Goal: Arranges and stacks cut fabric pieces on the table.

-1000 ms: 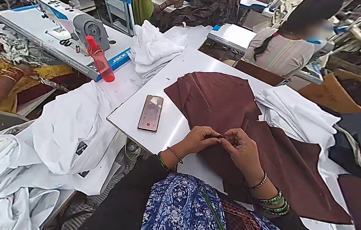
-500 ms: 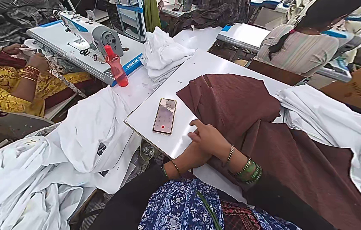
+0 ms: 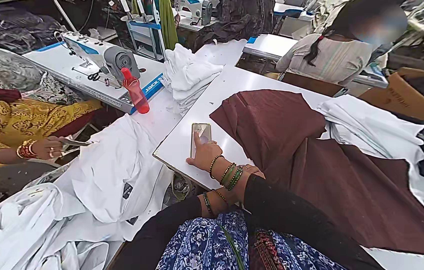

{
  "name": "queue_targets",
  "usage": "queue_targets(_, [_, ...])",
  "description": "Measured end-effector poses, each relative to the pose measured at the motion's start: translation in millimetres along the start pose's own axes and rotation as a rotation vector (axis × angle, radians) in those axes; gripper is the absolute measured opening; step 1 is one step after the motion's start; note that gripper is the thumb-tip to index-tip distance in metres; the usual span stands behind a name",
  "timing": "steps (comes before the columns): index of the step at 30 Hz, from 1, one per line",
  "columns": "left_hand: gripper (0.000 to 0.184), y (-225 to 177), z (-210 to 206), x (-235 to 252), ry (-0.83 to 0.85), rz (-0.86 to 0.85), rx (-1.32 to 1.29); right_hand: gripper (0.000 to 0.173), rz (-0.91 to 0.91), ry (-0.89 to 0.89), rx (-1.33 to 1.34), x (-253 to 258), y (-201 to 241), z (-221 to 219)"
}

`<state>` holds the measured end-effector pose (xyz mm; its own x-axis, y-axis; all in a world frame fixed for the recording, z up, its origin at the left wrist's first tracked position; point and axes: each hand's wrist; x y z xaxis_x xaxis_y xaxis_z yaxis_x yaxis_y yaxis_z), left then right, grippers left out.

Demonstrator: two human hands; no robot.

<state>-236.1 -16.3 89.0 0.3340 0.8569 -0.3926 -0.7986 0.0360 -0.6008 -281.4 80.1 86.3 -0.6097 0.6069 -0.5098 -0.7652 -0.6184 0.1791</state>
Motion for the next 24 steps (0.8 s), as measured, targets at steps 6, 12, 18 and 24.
queue_targets(6, [0.038,20,-26,52,-0.368,-0.131,-0.218,0.115,-0.076,-0.068,0.094,8,-39,16])
queue_targets(12, [0.038,15,-23,57,-0.360,-0.167,-0.101,0.109,-0.046,-0.116,0.111,3,-55,16])
queue_targets(18, [0.038,21,-37,76,-0.435,-0.180,0.002,0.101,-0.022,-0.175,0.073,4,-65,13])
queue_targets(24, [0.033,27,-38,96,-0.568,-0.241,-0.044,0.086,-0.037,-0.385,0.242,-35,-107,25])
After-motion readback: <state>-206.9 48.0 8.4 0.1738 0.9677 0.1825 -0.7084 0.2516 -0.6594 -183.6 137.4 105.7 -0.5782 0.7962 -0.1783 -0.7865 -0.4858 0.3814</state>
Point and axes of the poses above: each hand's wrist, its own x-axis towards the middle knuckle, its own z-axis out of the back of the hand, y = z × x, and after that the axes turned 2 degrees about x, right-handed
